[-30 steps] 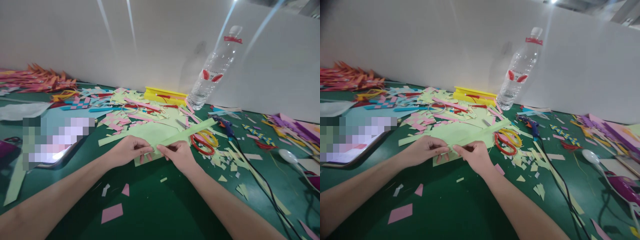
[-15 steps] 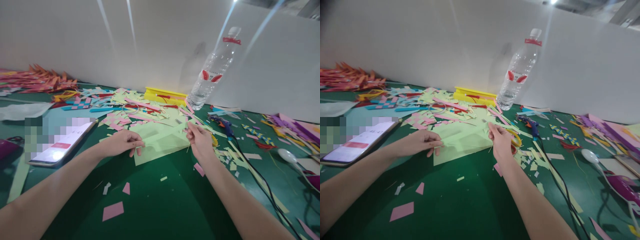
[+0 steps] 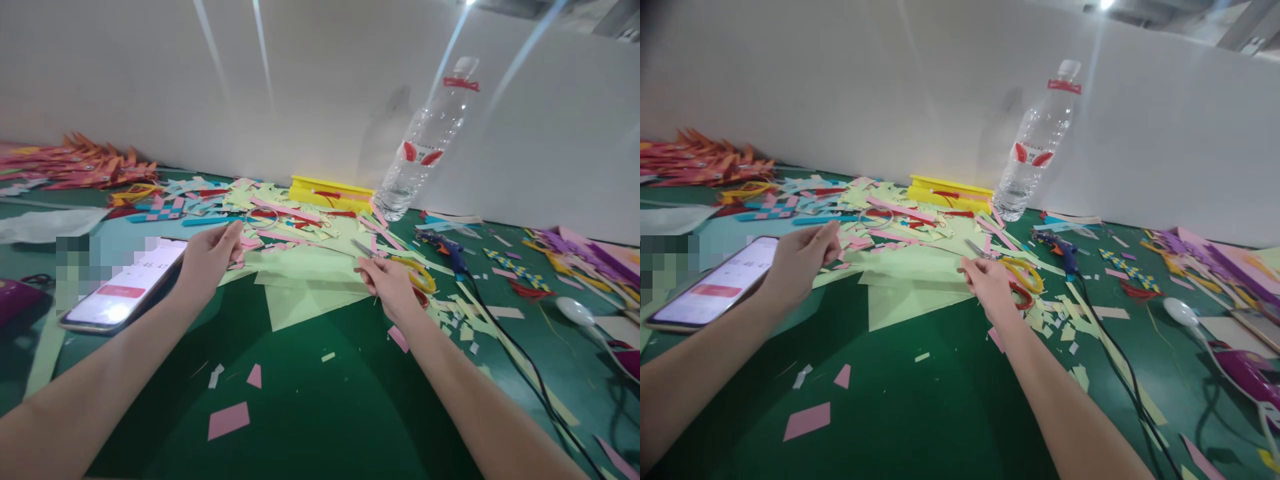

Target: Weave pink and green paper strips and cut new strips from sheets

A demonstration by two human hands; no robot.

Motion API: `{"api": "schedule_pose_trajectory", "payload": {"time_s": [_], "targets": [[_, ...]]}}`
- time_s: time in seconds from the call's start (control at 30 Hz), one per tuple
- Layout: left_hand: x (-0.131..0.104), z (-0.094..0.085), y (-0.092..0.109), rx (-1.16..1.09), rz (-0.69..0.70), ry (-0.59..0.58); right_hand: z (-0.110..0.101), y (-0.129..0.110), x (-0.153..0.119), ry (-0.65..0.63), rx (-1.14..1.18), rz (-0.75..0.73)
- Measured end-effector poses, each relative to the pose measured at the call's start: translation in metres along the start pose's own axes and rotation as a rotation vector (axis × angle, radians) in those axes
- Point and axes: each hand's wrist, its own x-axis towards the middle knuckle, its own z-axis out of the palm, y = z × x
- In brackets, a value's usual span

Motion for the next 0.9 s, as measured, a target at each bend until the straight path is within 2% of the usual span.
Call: {"api": "schedule_pose_trajectory", "payload": {"time_s": [0.07,0.13,0.17,0.3,0.33,0.4,0.47,0.6,0.73,0.9], "targets": [[-0.005,0.000,0.000,0.059,0.069,0.049,0.005,-0.002,-0.006,-0.052,-0.063,0.019],[-0.011,0.004,-0.001,0.152,0.199,0.020,0.011,-0.004,-0.013,-0.097,-0.148,0.006],[-0.014,0.007,-0.002,0.201,0.308,-0.041,0.014,-0.006,-0.017,-0.124,-0.220,-0.020],[-0.023,0.025,-0.004,0.266,0.753,-0.298,0.021,-0.012,-0.028,-0.246,-0.748,-0.248],[-0.025,0.028,-0.004,0.281,0.834,-0.371,0.019,-0.015,-0.029,-0.236,-0.840,-0.279],[-0.026,0.034,-0.006,0.291,0.911,-0.474,0.012,-0.021,-0.026,-0.160,-0.962,-0.300],[-0.026,0.036,-0.008,0.292,0.932,-0.527,-0.001,-0.027,-0.021,-0.031,-1.014,-0.344],[-0.025,0.036,-0.013,0.313,0.919,-0.551,-0.034,-0.025,-0.012,0.193,-1.094,-0.421],[-0.024,0.036,-0.015,0.368,0.890,-0.592,-0.064,-0.004,-0.007,0.145,-1.187,-0.424],[-0.024,0.035,-0.011,0.419,0.816,-0.636,-0.085,0.017,-0.001,0.041,-1.231,-0.317]]}}
